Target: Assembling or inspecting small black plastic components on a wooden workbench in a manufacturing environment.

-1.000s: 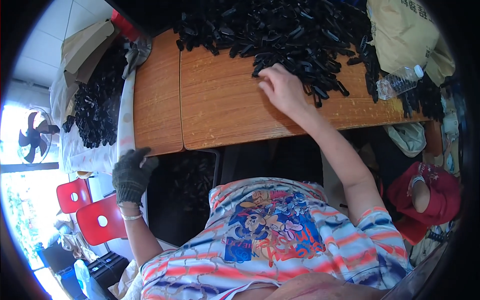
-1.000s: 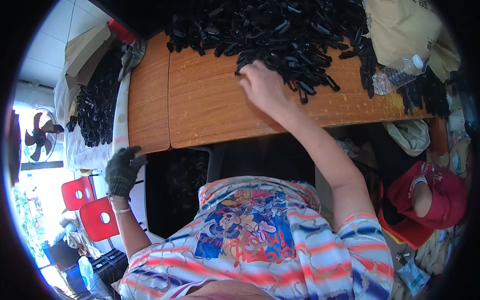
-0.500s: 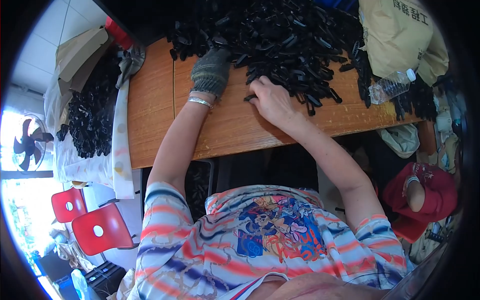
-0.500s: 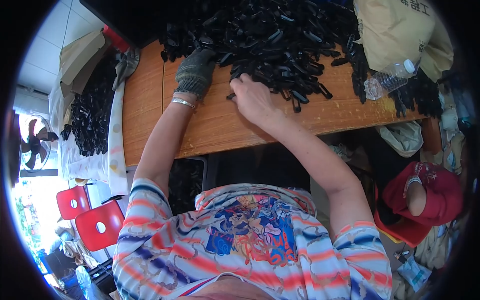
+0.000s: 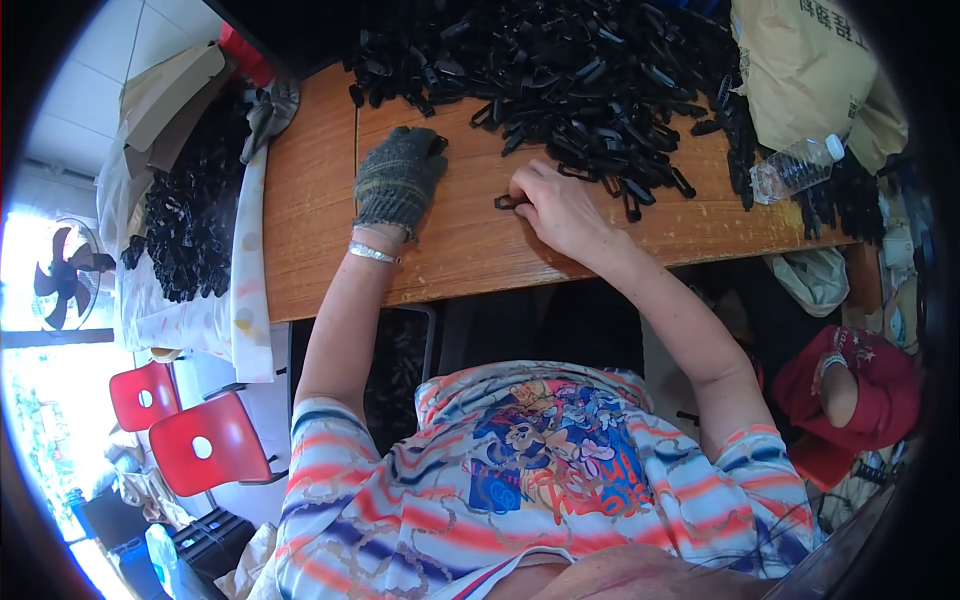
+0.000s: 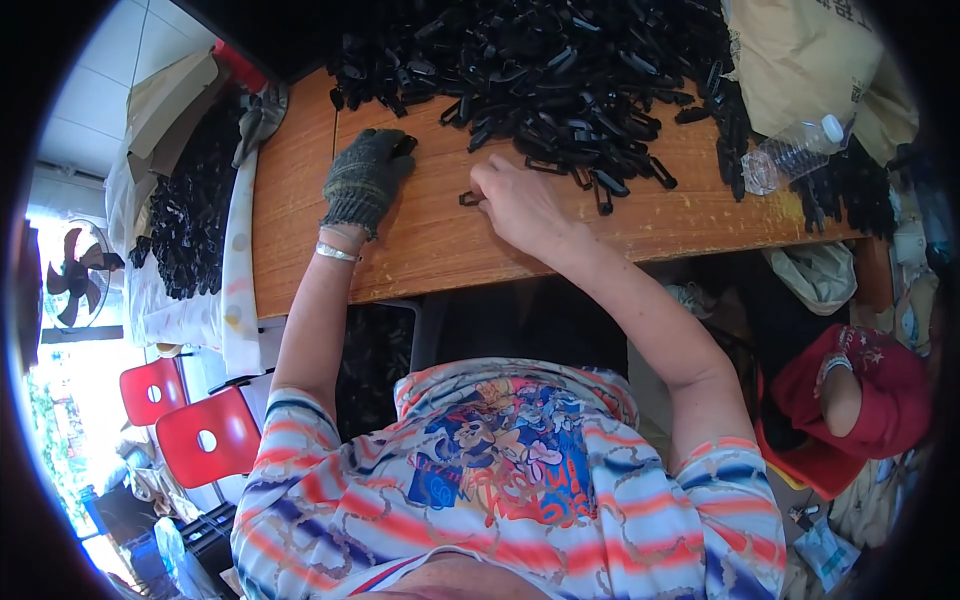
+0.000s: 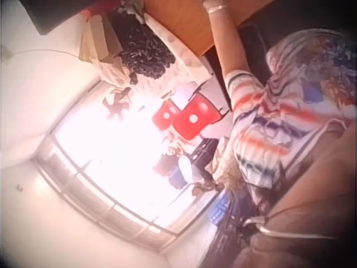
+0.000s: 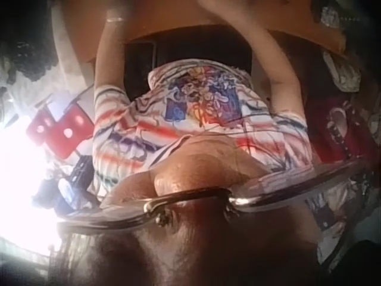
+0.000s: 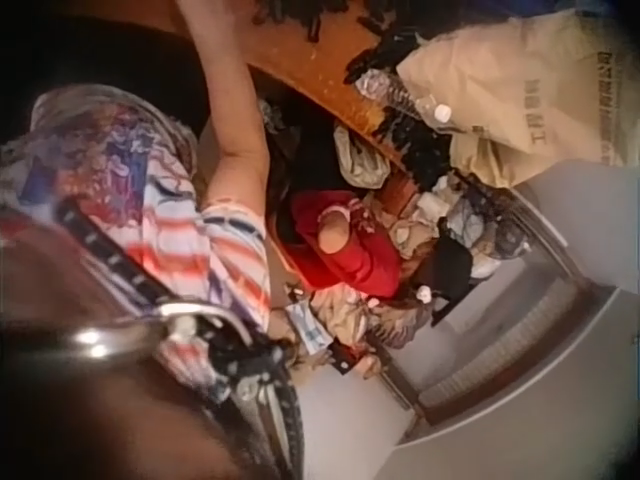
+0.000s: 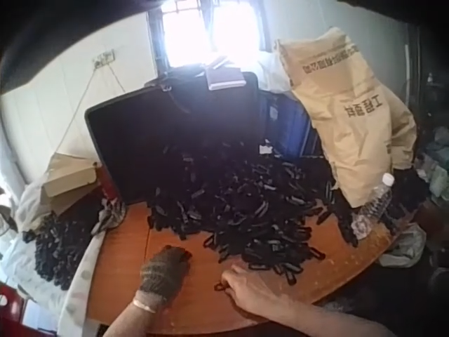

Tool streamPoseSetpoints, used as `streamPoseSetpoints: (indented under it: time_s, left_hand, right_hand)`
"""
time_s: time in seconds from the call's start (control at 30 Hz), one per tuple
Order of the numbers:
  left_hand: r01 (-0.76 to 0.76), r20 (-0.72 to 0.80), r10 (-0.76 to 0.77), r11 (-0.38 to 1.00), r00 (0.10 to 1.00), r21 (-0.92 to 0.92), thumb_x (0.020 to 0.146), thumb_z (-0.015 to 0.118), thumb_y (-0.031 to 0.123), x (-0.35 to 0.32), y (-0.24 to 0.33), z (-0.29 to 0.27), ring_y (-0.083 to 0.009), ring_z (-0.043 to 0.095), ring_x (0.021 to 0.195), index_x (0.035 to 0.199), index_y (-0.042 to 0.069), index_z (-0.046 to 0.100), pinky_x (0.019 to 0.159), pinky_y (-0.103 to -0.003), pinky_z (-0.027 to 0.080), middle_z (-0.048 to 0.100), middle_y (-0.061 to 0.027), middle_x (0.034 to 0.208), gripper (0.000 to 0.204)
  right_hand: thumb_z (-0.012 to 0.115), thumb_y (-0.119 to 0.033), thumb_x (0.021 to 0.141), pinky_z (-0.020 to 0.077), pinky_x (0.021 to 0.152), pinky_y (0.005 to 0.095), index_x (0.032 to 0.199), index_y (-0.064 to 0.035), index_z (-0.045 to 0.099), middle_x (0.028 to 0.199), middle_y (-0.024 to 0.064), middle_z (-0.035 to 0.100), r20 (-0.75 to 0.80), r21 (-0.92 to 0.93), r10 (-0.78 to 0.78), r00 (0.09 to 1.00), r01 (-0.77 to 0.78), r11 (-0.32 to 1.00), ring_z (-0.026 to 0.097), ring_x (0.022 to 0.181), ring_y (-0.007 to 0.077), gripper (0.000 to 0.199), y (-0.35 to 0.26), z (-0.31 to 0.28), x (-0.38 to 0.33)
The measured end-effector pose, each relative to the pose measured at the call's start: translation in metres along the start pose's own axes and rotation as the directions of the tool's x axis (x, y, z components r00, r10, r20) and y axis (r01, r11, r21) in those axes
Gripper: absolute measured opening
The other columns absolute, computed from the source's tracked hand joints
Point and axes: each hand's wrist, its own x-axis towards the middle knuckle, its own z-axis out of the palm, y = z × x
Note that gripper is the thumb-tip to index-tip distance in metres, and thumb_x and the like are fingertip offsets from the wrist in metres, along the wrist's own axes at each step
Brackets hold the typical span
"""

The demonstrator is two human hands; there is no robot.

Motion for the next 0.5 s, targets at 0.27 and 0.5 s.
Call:
streamPoseSetpoints:
  time_s: [0.27, 0.5]
  left_hand:
    - [0.139, 0.085, -0.116, 0.632, 0.990, -0.762, 0.089, 0.070, 0.016, -0.010, -0.002, 0.011, -0.0193, 0.066, 0.082, 0.118, 0.006, 0.069, 0.074, -0.032, 0.053, 0.071, -0.0092, 0.099, 0.030]
    - [0.236, 0.217, -0.098, 0.268, 0.971, -0.934, 0.091, 0.070, 0.011, -0.045, 0.025, -0.008, -0.0092, 0.061, 0.071, 0.118, 0.004, 0.069, 0.064, -0.025, 0.051, 0.070, -0.0033, 0.095, 0.028]
  right_hand:
    - [0.069, -0.001, 0.088, 0.0526, 0.069, 0.0270, 0.109, -0.0007, 0.061, 0.098, 0.0071, 0.061, -0.231, 0.251, 0.058, 0.971, 0.001, 0.968, 0.063, 0.078, 0.0162, 0.022, -0.012, 0.003, 0.012]
    - [0.069, -0.003, 0.088, 0.0506, 0.065, 0.0239, 0.106, -0.0002, 0.064, 0.099, 0.0072, 0.063, -0.351, 0.537, 0.158, 0.923, 0.060, 0.842, 0.061, 0.072, 0.0114, 0.019, -0.033, 0.005, 0.016]
